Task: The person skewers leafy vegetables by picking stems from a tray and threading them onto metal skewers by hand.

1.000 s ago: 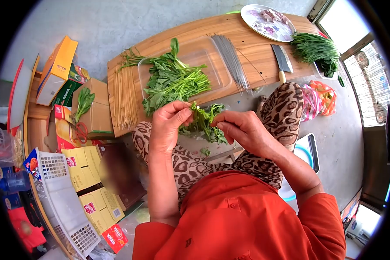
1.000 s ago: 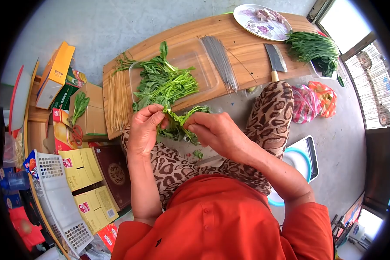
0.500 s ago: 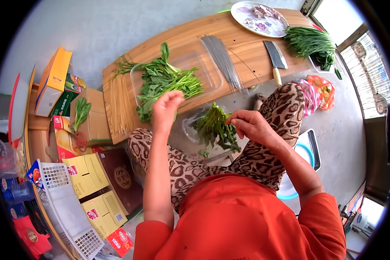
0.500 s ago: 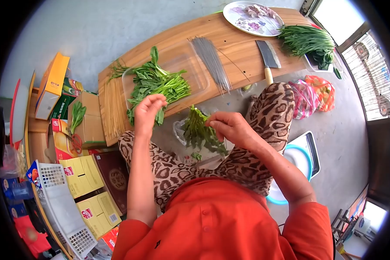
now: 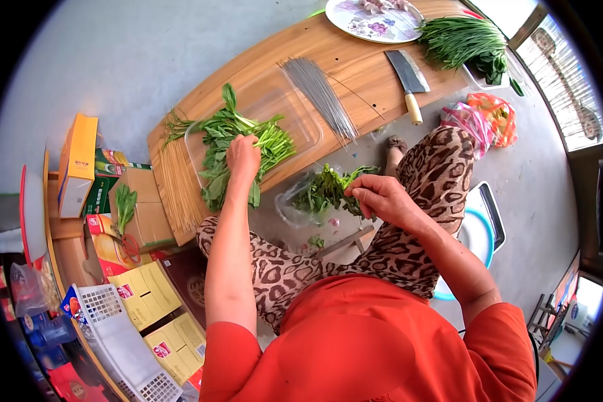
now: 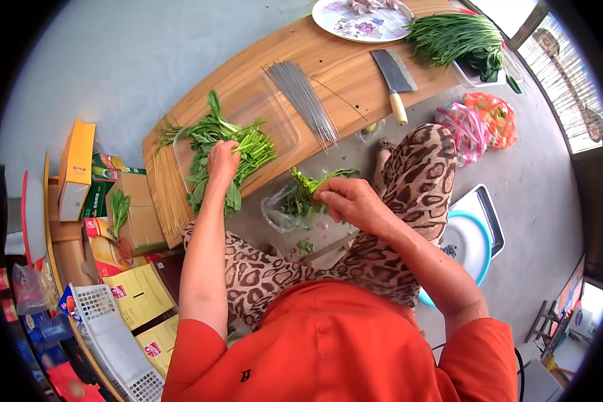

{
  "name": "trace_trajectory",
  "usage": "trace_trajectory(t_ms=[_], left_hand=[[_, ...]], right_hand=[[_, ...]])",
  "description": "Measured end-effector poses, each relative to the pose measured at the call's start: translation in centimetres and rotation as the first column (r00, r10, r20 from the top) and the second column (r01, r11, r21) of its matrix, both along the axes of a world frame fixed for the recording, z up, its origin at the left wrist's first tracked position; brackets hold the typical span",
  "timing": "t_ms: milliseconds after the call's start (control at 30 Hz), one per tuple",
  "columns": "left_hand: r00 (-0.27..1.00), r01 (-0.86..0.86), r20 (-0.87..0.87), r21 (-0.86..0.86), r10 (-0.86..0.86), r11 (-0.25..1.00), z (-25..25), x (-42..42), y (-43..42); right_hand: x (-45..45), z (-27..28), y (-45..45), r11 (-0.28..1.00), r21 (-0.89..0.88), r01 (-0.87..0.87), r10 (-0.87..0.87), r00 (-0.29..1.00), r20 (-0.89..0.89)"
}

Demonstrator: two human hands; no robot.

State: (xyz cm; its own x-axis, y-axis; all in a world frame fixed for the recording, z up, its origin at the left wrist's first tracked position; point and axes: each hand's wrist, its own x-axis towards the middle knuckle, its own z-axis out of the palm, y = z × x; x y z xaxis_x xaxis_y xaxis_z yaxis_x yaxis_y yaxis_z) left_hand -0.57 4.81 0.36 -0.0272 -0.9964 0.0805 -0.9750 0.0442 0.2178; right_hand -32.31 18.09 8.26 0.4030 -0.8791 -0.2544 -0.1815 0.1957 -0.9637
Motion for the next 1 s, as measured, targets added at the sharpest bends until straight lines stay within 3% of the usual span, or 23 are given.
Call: trace_trajectory(t_ms=[33, 67, 133, 200, 267, 300, 467, 533, 567, 800, 867, 933, 1000], left_hand=[[0.992, -0.045, -0.118, -0.031, 0.041, 0.998, 0.1, 0.1, 0.2], [0.992, -0.049, -0.115, -0.031, 0.045, 0.998, 0.2, 0.4, 0.2], [0.920, -0.113, -0.384, -0.049, 0.086, 0.992, -0.3, 2.1, -0.4], [0.900, -0.102, -0.431, -0.083, 0.056, 0.991, -0.3, 3.5, -0.5], [0.548, -0.181, -0.808, 0.137, 0.215, 0.974, 2.5, 2.9, 0.3], [0.484, -0.200, -0.853, 0.108, 0.194, 0.974, 3.9, 2.2, 1.1], [0.407, -0.189, -0.907, 0.036, 0.111, 0.981, 8.7, 2.3, 3.7], [0.219, -0.290, -0.963, 0.091, 0.159, 0.953, 10.3, 2.1, 4.8], [0.178, -0.215, -0.979, 0.058, 0.097, 0.975, 10.9, 2.4, 5.5], [0.092, -0.263, -0.996, -0.037, -0.013, 0.964, 12.4, 1.3, 10.2], [0.120, -0.225, -0.993, -0.034, -0.007, 0.974, 13.0, 0.7, 11.7], [-0.001, -0.144, -0.998, -0.069, -0.070, 0.987, 13.5, -0.2, 13.0], [-0.043, -0.118, -0.996, -0.074, -0.080, 0.990, 13.5, -0.5, 13.6]], right_hand=[[0.1, 0.1, -0.1, 1.000, 0.001, -0.001, 0.001, 1.000, 0.004], [0.1, 0.2, -0.1, 1.000, -0.007, -0.009, 0.009, 1.000, -0.010], [0.3, 0.2, -0.1, 1.000, -0.018, -0.025, 0.025, 0.999, -0.026], [0.7, 0.2, -0.3, 0.999, -0.040, -0.027, 0.026, 1.000, -0.017], [1.0, 0.6, -0.4, 0.999, -0.044, -0.029, 0.028, 0.999, -0.026], [1.1, 0.7, -0.4, 0.999, -0.038, -0.026, 0.024, 0.999, -0.035], [1.6, 0.4, -0.1, 0.995, -0.092, -0.027, 0.022, 0.998, -0.058], [1.8, 0.3, -0.1, 0.998, -0.044, -0.042, 0.040, 0.998, -0.044], [1.8, 0.5, -0.1, 0.998, -0.039, -0.052, 0.049, 0.997, -0.056], [2.7, 2.5, 0.3, 0.999, -0.026, -0.041, 0.040, 0.998, -0.040], [3.4, 3.5, 0.4, 0.998, -0.038, -0.048, 0.047, 0.998, -0.039], [4.3, 4.5, 0.5, 0.987, -0.131, -0.090, 0.089, 0.996, -0.013], [5.2, 6.0, 0.8, 0.990, -0.103, -0.097, 0.099, 0.995, 0.010]])
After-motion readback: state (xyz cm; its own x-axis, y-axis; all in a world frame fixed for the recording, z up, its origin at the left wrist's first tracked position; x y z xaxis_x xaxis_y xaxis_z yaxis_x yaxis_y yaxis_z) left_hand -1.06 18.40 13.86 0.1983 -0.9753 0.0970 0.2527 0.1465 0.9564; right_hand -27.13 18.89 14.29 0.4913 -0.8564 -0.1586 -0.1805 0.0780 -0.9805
